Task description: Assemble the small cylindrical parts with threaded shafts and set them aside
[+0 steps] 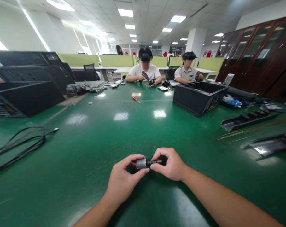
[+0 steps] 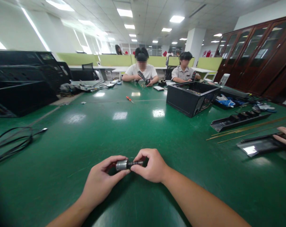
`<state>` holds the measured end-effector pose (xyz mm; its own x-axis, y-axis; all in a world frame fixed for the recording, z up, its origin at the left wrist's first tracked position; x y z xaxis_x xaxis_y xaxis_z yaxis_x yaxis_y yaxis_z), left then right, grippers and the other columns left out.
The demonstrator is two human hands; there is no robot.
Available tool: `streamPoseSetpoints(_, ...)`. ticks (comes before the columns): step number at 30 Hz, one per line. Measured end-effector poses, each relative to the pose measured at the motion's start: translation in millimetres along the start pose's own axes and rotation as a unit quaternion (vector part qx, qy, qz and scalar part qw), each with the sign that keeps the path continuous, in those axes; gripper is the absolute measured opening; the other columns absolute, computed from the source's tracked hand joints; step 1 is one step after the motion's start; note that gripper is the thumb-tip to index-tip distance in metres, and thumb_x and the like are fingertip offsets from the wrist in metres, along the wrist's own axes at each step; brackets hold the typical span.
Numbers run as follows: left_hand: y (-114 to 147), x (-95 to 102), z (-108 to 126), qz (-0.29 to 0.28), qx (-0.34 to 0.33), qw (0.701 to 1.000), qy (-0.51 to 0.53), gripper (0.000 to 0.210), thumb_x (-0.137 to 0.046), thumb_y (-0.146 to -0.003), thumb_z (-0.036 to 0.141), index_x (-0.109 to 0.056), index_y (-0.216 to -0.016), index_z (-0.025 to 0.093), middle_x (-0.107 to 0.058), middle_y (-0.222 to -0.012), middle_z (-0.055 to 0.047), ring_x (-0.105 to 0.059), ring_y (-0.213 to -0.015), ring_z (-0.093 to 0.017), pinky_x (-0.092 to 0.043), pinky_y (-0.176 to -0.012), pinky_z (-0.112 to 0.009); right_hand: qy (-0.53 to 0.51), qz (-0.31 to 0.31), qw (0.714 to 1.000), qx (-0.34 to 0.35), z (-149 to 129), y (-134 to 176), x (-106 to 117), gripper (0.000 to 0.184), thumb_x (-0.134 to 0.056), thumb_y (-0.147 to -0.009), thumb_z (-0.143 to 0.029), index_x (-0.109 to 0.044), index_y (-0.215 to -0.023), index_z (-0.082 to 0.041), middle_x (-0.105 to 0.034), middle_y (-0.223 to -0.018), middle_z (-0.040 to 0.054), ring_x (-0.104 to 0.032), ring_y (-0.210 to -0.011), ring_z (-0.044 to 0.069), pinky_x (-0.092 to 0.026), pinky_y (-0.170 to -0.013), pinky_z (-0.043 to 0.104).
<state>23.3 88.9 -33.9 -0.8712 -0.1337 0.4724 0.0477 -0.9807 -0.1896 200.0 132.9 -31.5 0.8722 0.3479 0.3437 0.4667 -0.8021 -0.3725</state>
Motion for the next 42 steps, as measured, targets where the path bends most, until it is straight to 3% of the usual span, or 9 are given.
streamPoseSetpoints(42,0.1,6.4,7.6,0.028,-0.026,0.999,-0.037,0.029,-0.078,-0.071,0.035,-0.073,-0.097,0.023,-0.076,-0.095,-0.002,-0.07,-0.085,-0.021,-0.054,-0.079,-0.032,-0.006,-0.004,1.0,-0.028,5.5,-3.1,4.9,0.011,-0.073,-0.075,-0.026,-0.067,-0.076,-0.017,-0.064,-0.068,0.001,-0.058,-0.064,0.015,-0.044,-0.061,0.025)
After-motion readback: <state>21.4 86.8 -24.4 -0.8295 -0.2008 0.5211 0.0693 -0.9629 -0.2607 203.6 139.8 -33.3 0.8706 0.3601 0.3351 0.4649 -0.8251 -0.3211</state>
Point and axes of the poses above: each hand's wrist, its own y-axis away from the middle knuckle, its own x-axis out of the back of the hand, z = x × y, the point moved 6 cm from there along -y, towards the middle knuckle
